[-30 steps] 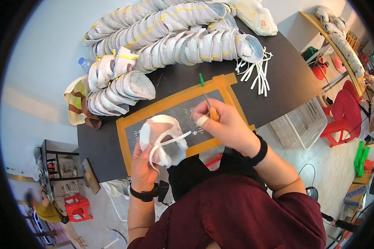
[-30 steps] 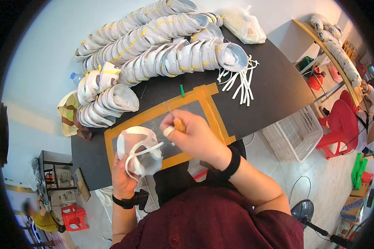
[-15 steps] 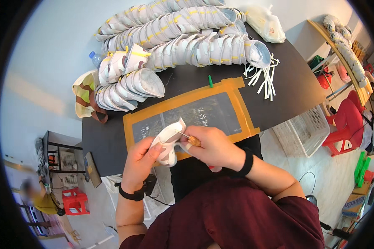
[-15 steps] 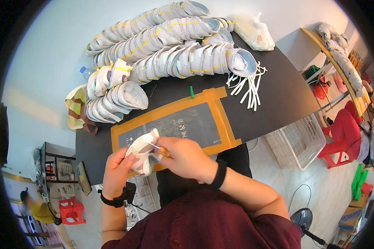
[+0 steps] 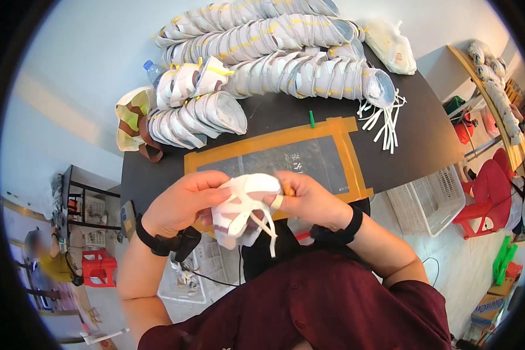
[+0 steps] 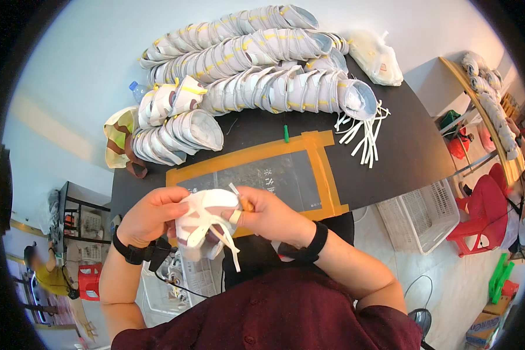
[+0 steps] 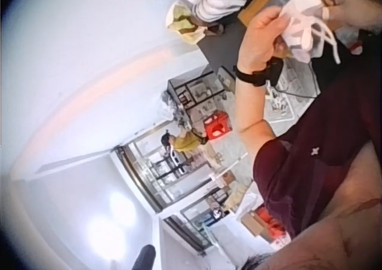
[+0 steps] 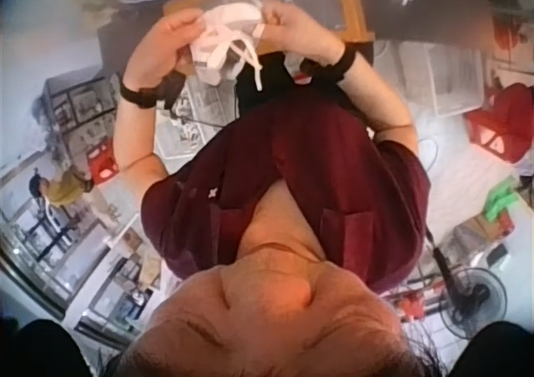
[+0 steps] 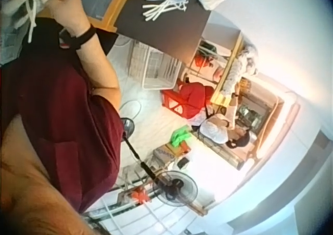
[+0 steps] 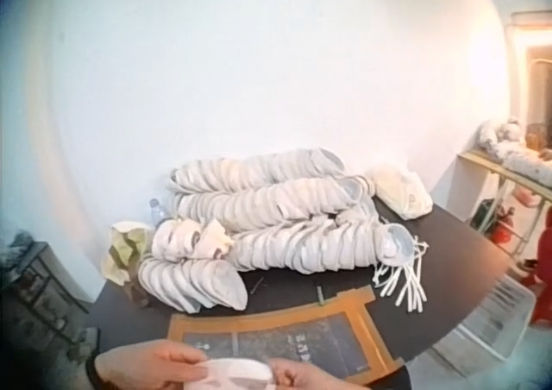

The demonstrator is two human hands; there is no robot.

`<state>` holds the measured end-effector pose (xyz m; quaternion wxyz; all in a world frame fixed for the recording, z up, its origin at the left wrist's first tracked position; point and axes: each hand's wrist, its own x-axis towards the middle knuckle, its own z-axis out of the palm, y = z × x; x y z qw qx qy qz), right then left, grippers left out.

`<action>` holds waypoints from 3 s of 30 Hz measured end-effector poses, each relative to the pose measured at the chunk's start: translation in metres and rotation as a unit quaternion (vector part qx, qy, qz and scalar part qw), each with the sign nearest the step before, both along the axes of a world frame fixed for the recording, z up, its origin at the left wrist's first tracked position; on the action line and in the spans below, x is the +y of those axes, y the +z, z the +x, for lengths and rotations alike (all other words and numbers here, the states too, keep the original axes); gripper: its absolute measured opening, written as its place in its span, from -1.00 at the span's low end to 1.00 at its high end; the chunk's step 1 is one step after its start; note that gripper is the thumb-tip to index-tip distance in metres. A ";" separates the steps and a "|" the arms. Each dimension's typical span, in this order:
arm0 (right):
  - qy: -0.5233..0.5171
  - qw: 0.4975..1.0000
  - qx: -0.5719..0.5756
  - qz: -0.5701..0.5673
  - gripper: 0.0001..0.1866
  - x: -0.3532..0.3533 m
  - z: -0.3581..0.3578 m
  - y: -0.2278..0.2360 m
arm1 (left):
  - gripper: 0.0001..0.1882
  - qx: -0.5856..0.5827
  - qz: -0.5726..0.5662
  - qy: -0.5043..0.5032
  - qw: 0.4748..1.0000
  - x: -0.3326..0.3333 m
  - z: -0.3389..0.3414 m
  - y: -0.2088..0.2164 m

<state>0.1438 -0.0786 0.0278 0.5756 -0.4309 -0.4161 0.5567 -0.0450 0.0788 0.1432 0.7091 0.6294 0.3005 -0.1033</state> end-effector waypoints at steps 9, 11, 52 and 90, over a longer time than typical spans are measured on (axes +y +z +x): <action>0.055 0.860 0.494 0.114 -0.64 0.010 -0.009 0.007 | -0.28 -0.386 0.071 0.121 0.912 -0.042 -0.012 -0.056; 0.020 0.863 0.495 0.100 -0.62 0.014 -0.020 0.018 | -0.33 -0.398 0.161 0.084 0.899 -0.057 0.000 -0.069; 0.070 0.996 0.055 0.003 -0.82 -0.015 0.034 0.022 | -0.53 -0.349 -0.240 0.317 0.849 -0.073 0.031 -0.126; -0.110 0.930 -0.327 0.126 -0.88 0.013 0.011 -0.012 | -0.55 -0.364 -0.190 0.363 0.836 -0.062 0.030 -0.154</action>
